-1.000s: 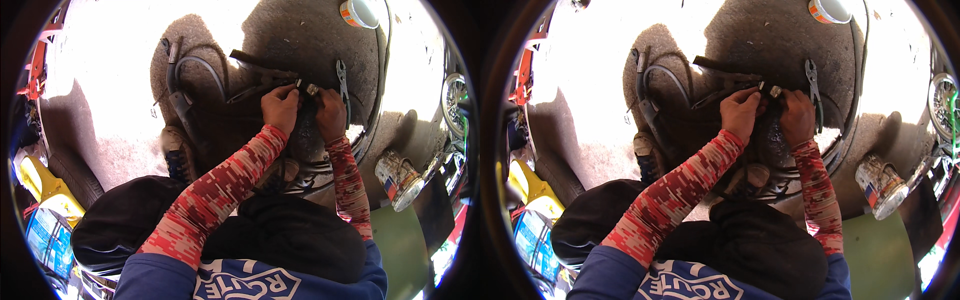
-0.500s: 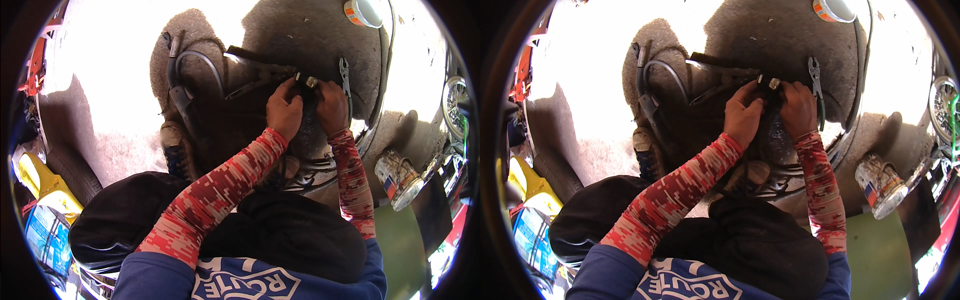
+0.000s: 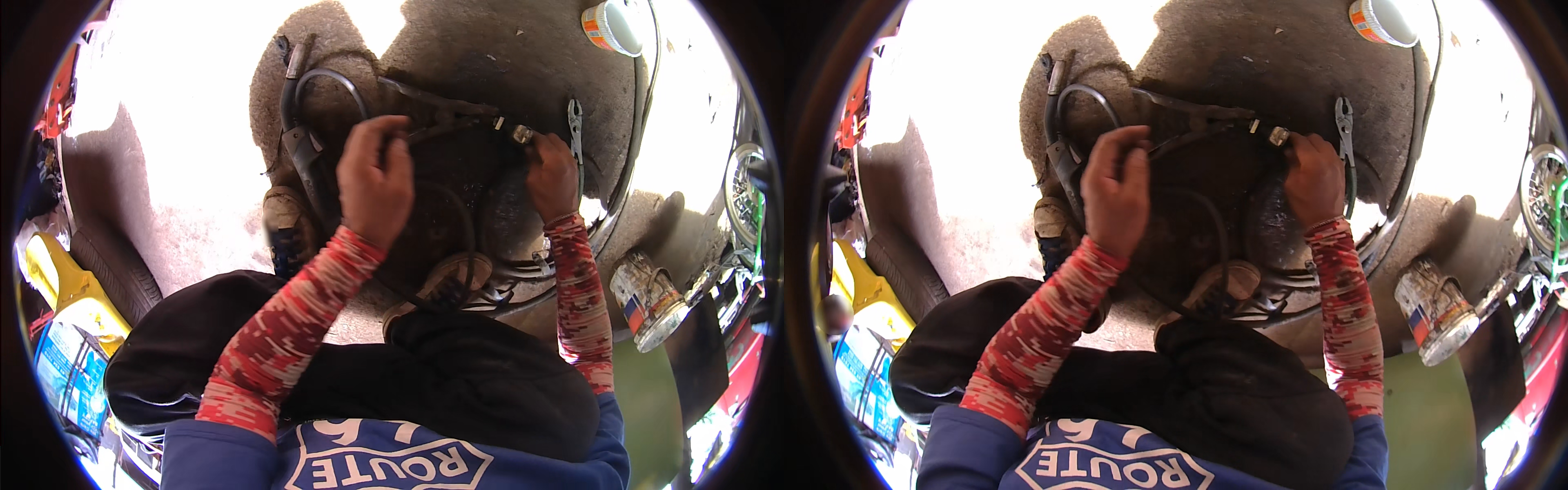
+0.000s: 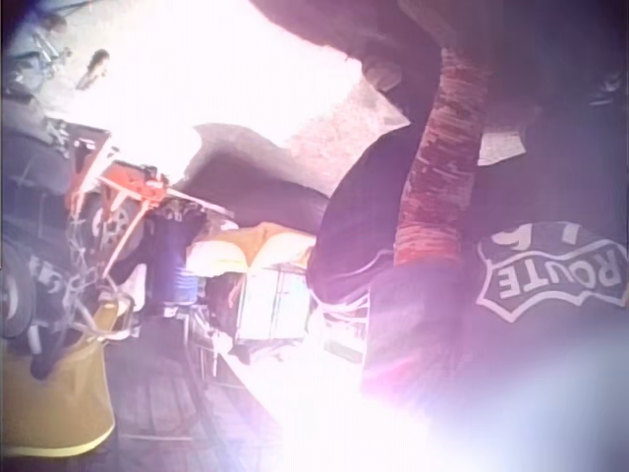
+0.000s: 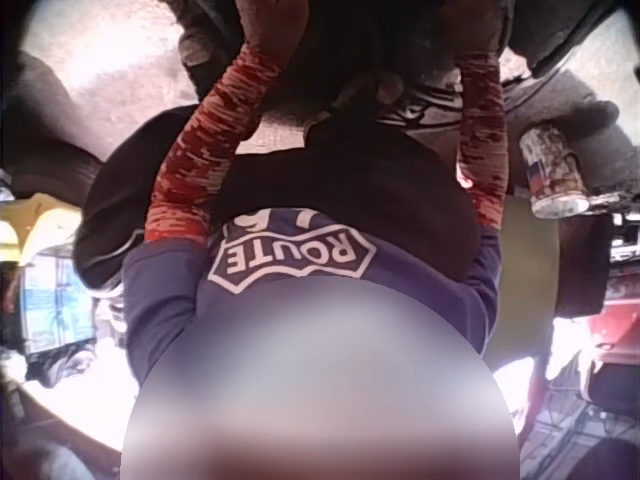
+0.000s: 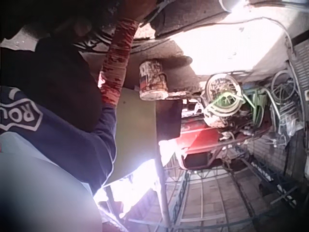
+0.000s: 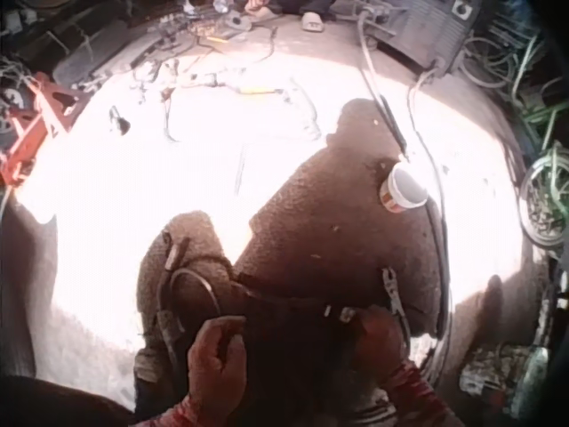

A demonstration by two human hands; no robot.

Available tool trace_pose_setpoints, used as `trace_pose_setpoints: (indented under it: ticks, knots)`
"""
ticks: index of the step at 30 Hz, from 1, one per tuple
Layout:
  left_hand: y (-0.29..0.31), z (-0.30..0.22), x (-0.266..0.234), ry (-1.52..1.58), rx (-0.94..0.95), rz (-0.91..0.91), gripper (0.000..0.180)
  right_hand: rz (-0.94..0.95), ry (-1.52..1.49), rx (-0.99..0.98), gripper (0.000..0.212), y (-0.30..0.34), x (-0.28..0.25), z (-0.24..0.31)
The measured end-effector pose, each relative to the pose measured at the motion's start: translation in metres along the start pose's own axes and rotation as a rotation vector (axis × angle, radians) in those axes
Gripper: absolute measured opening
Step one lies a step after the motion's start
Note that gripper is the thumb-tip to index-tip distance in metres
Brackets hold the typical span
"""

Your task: The person walks through a cluttered auto repair shop, picks up a cup, and then sits on the floor to weld a metal part. They use a welding torch to join metal pieces, creating visible sparks.

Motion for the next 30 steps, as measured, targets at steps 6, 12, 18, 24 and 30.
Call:
trace_pose_setpoints:
  ticks: [6, 12, 18, 24, 30]
  knots:
    - [-0.011, 0.014, -0.061, -0.323, 0.084, -0.246, 0.024, -0.016, 0.0, 0.005, 0.022, 0.001, -0.001, 0.001]
    - [-0.007, 0.062, -0.11, -0.739, -0.209, -0.322, 0.06, -0.021, 0.008, -0.004, 0.021, 0.001, 0.0, 0.0]
    - [-0.002, 0.084, -0.128, -0.399, -0.43, -0.153, 0.07, 0.014, 0.011, 0.027, 0.02, 0.002, 0.002, 0.003]
    - [0.005, 0.064, -0.117, 0.274, -0.622, -0.108, 0.049, 0.013, 0.019, 0.017, 0.021, 0.001, 0.001, 0.001]
    - [0.008, 0.009, -0.089, 0.596, -0.8, 0.094, 0.033, 0.009, 0.019, 0.018, 0.02, 0.003, 0.005, -0.001]
Point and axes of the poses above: each hand's wrist, its own y-axis away from the middle knuckle, its own x-axis out of the palm, z = x × y, the point moved 6 cm from there along -y, towards the middle knuckle, and after that the axes turned 8 degrees about y, right-handed, at the moved point
